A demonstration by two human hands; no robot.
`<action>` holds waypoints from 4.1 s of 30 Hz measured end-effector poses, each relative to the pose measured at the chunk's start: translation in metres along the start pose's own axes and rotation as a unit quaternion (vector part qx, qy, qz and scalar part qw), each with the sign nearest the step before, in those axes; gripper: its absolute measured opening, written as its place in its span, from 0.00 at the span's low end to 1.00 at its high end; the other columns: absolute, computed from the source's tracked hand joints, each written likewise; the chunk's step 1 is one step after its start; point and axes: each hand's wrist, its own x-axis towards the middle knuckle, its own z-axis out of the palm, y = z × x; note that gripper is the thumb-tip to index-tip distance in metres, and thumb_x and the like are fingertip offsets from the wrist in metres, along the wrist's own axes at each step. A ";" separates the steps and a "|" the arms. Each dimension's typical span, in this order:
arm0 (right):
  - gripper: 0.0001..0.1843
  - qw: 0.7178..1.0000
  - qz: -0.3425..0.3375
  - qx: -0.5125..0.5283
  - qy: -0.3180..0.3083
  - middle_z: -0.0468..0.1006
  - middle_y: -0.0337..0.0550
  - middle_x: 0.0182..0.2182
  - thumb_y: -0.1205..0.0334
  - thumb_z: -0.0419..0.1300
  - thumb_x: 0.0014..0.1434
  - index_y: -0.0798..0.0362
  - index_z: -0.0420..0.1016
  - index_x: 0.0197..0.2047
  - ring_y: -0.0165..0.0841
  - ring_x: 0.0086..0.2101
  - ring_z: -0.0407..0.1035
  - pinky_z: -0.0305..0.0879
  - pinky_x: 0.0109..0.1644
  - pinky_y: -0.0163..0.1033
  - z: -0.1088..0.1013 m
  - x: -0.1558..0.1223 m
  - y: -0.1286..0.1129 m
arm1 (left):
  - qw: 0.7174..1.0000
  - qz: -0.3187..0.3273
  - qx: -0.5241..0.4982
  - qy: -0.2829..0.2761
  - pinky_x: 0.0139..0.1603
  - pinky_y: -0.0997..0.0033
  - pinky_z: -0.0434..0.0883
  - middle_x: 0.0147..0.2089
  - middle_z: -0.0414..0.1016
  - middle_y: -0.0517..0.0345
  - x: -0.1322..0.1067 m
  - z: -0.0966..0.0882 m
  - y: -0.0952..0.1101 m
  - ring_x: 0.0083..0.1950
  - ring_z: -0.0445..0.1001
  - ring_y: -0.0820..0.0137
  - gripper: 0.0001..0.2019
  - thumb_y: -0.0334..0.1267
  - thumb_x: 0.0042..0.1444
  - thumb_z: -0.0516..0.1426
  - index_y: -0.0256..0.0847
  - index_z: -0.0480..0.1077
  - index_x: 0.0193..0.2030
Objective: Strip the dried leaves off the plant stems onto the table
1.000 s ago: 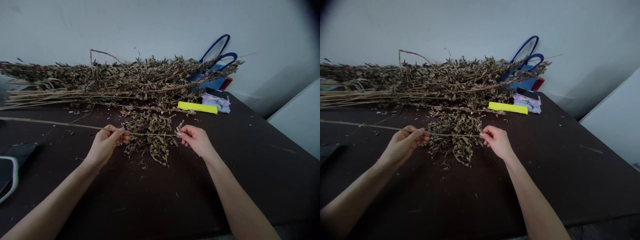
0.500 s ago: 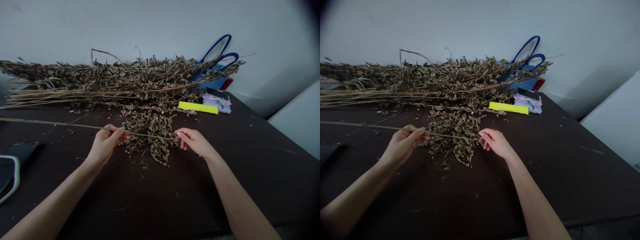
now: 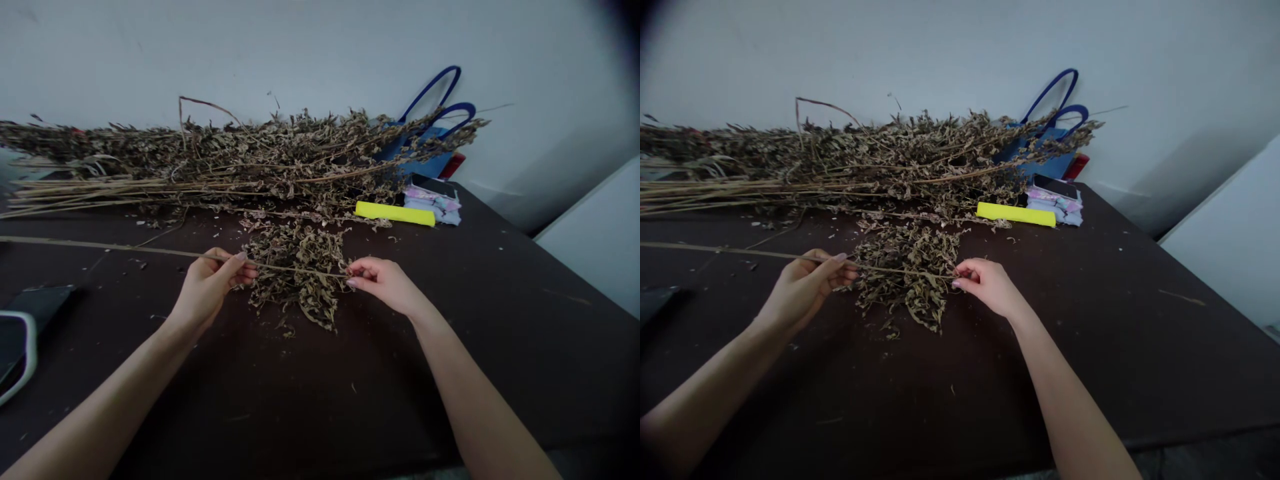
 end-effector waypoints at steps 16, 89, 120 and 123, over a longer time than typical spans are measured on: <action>0.06 0.997 0.012 0.074 0.002 0.69 0.36 0.21 0.59 0.57 0.54 0.52 0.72 0.30 0.27 0.22 0.62 0.57 0.28 0.35 0.008 0.002 0.002 | 1.000 0.002 0.001 -0.011 0.29 0.73 0.71 0.27 0.76 0.55 -0.002 0.001 -0.002 0.28 0.75 0.72 0.10 0.35 0.49 0.60 0.38 0.60 0.26; 0.06 0.984 0.018 -0.120 0.132 0.72 0.40 0.22 0.63 0.56 0.51 0.53 0.72 0.26 0.31 0.24 0.66 0.60 0.31 0.36 -0.031 0.007 0.081 | 0.996 0.061 -0.021 0.061 0.29 0.76 0.70 0.22 0.76 0.59 0.014 -0.025 0.025 0.24 0.74 0.75 0.09 0.27 0.47 0.59 0.37 0.61 0.24; 0.12 0.984 -0.037 -0.077 0.153 0.74 0.38 0.25 0.54 0.52 0.59 0.51 0.73 0.34 0.30 0.25 0.65 0.57 0.31 0.34 -0.012 0.013 0.037 | 0.997 0.049 -0.021 0.051 0.30 0.75 0.69 0.24 0.76 0.57 0.010 -0.019 0.025 0.25 0.74 0.74 0.09 0.29 0.46 0.60 0.38 0.61 0.25; 0.12 0.994 -0.020 -0.053 0.094 0.74 0.39 0.26 0.55 0.53 0.58 0.51 0.75 0.36 0.29 0.23 0.65 0.60 0.30 0.34 -0.011 0.012 0.039 | 0.997 0.049 -0.026 0.049 0.30 0.75 0.68 0.23 0.76 0.58 0.010 -0.020 0.026 0.25 0.74 0.74 0.09 0.28 0.46 0.60 0.38 0.60 0.25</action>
